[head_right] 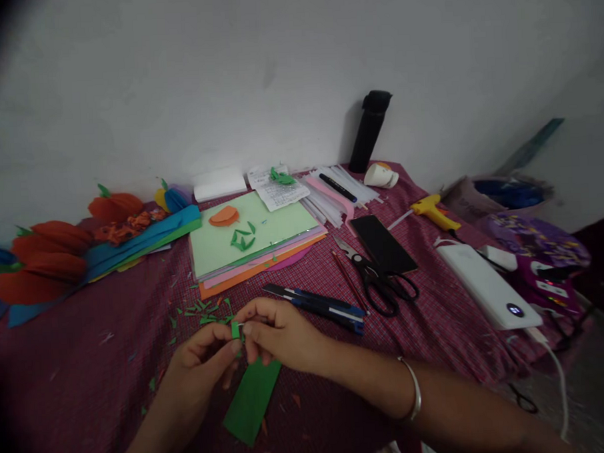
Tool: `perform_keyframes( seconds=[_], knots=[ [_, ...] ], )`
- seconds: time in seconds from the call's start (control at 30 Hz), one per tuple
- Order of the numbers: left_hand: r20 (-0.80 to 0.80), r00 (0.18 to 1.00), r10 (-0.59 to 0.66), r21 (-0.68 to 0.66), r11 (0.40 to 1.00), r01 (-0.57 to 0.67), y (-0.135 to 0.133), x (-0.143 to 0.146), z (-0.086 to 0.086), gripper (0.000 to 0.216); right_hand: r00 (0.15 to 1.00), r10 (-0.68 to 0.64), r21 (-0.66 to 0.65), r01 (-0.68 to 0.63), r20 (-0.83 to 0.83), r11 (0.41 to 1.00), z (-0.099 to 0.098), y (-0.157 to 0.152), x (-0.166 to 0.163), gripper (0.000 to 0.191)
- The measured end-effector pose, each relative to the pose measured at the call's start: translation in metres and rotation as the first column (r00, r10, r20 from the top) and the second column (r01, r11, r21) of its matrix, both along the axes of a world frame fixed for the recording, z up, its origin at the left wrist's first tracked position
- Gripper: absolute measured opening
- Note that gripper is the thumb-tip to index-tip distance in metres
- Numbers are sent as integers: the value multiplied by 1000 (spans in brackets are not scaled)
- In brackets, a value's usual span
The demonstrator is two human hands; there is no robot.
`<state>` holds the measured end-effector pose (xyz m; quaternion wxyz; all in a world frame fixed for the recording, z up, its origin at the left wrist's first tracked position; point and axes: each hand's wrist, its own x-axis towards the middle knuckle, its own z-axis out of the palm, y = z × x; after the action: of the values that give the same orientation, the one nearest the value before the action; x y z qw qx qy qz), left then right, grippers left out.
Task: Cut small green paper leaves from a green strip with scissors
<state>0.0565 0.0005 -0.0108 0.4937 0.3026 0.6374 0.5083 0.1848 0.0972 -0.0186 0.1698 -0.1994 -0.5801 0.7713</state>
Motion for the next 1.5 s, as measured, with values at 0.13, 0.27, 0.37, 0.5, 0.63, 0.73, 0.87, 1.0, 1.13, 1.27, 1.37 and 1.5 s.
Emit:
perform_keyframes(
  seconds=[0.13, 0.27, 0.37, 0.5, 0.63, 0.73, 0.87, 1.0, 1.13, 1.27, 1.37, 1.5],
  knots=[
    [12, 1000, -26, -9, 1000, 26, 0, 0, -1, 17, 1000, 14, -4, -14, 11, 1000, 1, -2, -1, 11],
    [-17, 999, -51, -26, 998, 51, 2, 2, 3, 18, 1000, 7, -3, -7, 12, 1000, 2, -3, -1, 10],
    [-84, 996, 0, -2, 1000, 0, 3, 2, 7, 16, 1000, -2, 13, 2, 29, 1000, 2, -4, -1, 9],
    [-150, 989, 22, 18, 1000, -20, 3, 1, 11, 21, 999, -4, 48, 2, 48, 999, 2, -6, -2, 5],
    [-104, 995, 8, 4, 1000, -8, 3, 3, 13, 23, 999, -7, 47, 5, 42, 999, 2, -8, -2, 3],
    [-105, 994, 1, 4, 1000, -1, 3, 3, 13, 22, 999, -9, 39, 7, 47, 999, 2, -8, -2, 4],
    [-149, 989, -2, 0, 1000, 2, 3, 2, 12, 22, 998, -5, 38, 2, 64, 999, 1, -9, -2, 5],
    [-161, 987, -3, -19, 1000, 0, 3, 3, 13, 22, 997, -8, 40, 5, 79, 999, 0, -9, -2, 5],
    [-134, 991, -12, -54, 999, 5, 1, 3, 10, 25, 994, -45, 144, 30, 102, 989, -1, -10, -2, 7],
    [2, 1000, 18, -51, 999, -18, -2, 4, 2, 23, 990, -100, 508, 38, 96, 860, 1, -9, 4, 12],
    [161, 985, 63, -66, 996, -53, -4, 5, -2, 19, 996, -59, 728, -11, 70, 685, 6, -6, 8, 16],
    [343, 936, 84, -37, 996, -75, -3, 5, -2, 12, 997, 18, 822, -73, 76, 565, 10, -5, 11, 23]
  ],
)
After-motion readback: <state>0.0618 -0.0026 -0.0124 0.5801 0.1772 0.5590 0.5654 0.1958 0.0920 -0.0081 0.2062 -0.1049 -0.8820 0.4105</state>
